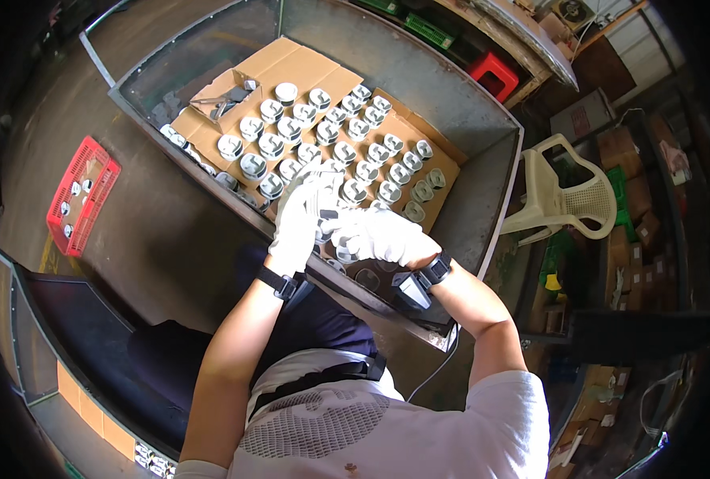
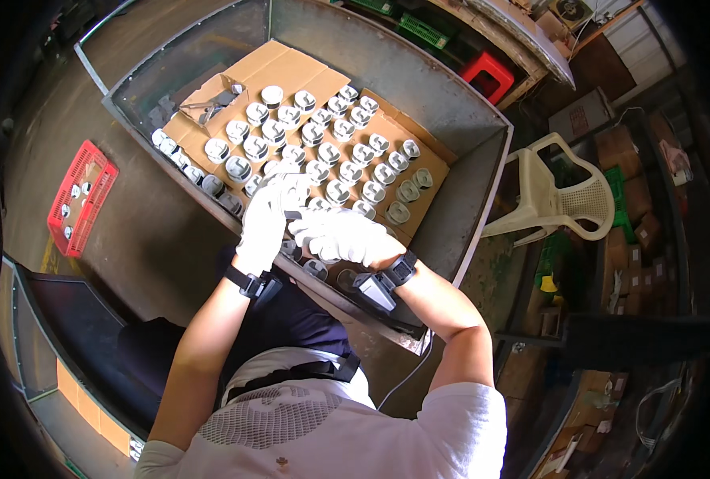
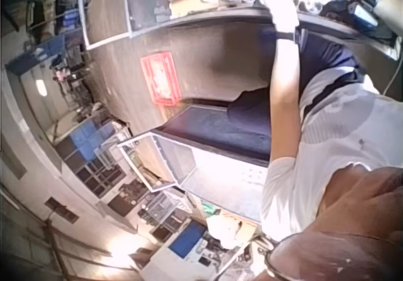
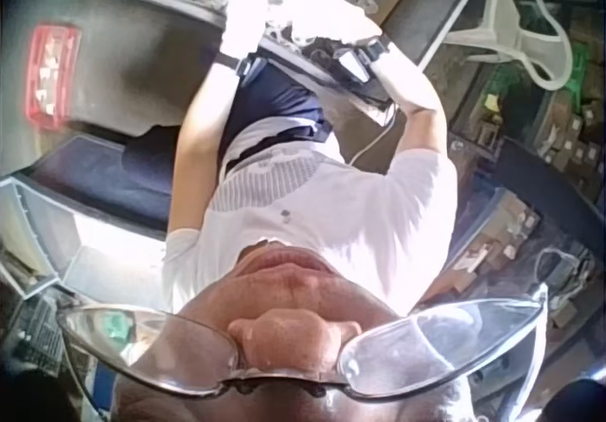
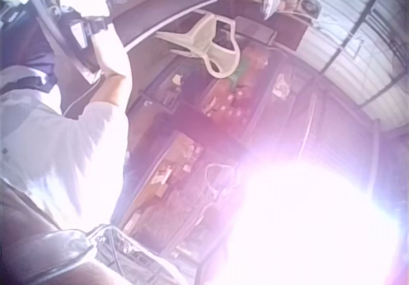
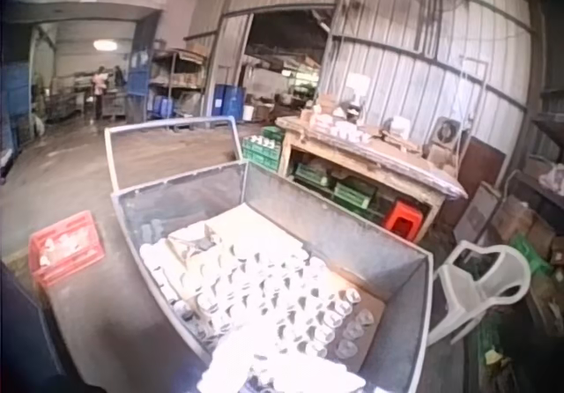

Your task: The recorder picks up individual metal pistons from a bin, inspects them briefly, and arranges them in rows.

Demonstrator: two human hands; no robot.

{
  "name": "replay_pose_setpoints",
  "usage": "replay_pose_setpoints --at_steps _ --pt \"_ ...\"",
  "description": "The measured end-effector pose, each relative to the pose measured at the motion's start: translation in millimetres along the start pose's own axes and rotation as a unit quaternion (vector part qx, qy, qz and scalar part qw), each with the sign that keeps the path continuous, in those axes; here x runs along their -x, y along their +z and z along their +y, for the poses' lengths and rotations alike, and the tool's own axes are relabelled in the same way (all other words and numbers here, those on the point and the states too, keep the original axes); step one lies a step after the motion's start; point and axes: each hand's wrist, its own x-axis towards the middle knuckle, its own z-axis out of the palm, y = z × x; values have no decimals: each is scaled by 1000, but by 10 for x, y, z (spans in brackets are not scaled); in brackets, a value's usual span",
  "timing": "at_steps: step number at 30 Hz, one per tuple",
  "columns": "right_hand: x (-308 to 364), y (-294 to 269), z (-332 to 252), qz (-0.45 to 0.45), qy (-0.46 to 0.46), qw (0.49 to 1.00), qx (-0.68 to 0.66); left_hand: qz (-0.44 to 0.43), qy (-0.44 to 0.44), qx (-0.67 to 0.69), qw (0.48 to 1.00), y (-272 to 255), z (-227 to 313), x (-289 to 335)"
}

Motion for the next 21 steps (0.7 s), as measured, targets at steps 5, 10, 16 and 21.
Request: replay_pose_setpoints --at_steps 5,10,16,21 --pt "9 -118 39 16 72 996 -47 19 77 -345 935 -169 -130 7" --pt "45 96 -194 -10 67 969 -238 -49 148 -431 889 -336 -130 -98" --pt "-74 180 -169 -21 31 979 -199 64 74 78 992 -187 -232 57" --pt "-192 114 -3 24 134 888 -440 -19 78 -173 982 -65 -36 11"
